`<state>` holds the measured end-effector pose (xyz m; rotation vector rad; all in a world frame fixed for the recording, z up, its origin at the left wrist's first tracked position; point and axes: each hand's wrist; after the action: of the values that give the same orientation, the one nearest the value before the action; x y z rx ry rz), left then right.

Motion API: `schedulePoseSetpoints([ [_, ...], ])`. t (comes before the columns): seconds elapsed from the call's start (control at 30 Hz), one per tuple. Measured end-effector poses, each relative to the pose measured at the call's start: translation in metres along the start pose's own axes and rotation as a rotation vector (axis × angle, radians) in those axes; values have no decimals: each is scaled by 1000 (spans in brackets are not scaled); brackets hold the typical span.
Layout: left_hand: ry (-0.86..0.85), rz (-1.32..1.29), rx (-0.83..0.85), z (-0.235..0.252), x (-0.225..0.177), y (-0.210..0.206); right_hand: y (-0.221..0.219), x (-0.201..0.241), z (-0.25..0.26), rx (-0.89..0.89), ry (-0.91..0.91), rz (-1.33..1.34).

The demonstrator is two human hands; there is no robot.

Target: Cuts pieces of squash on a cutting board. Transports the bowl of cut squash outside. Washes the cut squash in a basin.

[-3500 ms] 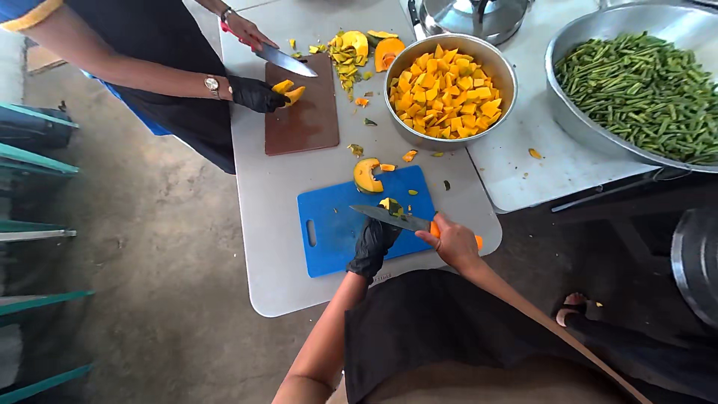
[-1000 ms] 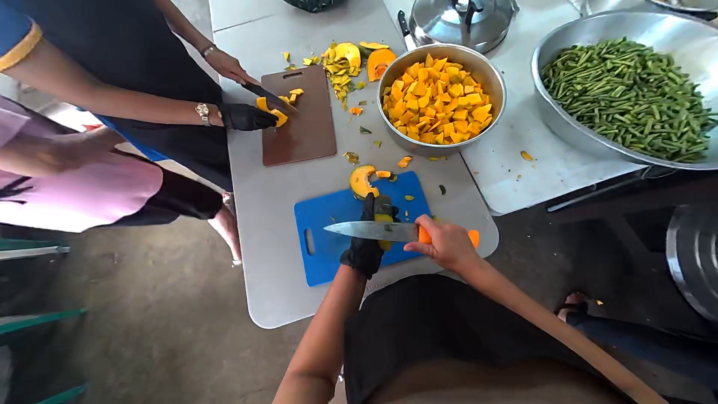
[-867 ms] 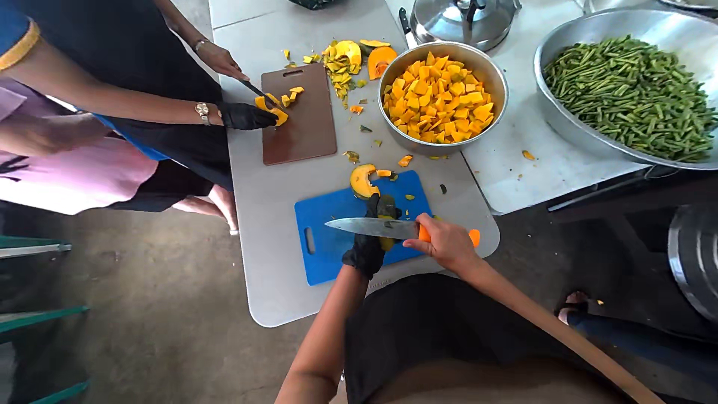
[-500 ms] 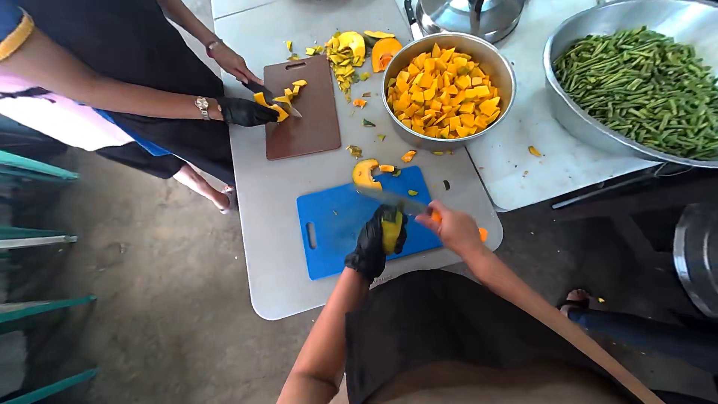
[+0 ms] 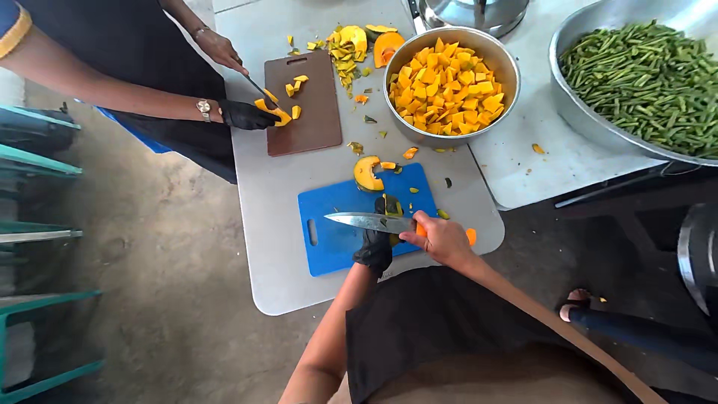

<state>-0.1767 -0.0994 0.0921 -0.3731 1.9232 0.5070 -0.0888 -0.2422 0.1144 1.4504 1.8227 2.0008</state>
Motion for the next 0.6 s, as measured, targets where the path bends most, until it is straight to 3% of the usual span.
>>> schedulePoseSetpoints([
  [0.1, 93, -258, 15, 8, -2, 0, -1, -8, 3, 15, -88, 12],
  [0.17, 191, -368, 48, 3, -16, 4, 2, -27, 6, 88, -303, 31],
  [0.27, 141, -467, 166, -4, -15, 13, 7, -76, 7, 139, -585, 43],
  [0.33, 141, -446, 146, 1, -4, 12, 13, -69, 4, 156, -555, 87],
  [0.47, 140, -386, 120, 7, 0, 3, 14, -22, -2, 140, -265, 126],
  [0.6, 63, -341, 93, 4, 6, 4, 3, -7, -9, 75, -57, 104],
])
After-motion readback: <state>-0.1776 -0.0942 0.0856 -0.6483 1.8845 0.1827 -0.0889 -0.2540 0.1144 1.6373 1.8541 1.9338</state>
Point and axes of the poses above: each hand's wrist, its own z-axis towards the middle knuckle, its own y-axis out of the back of the hand, x = y × z, and after that the axes turned 1 degree about -x, right-handed
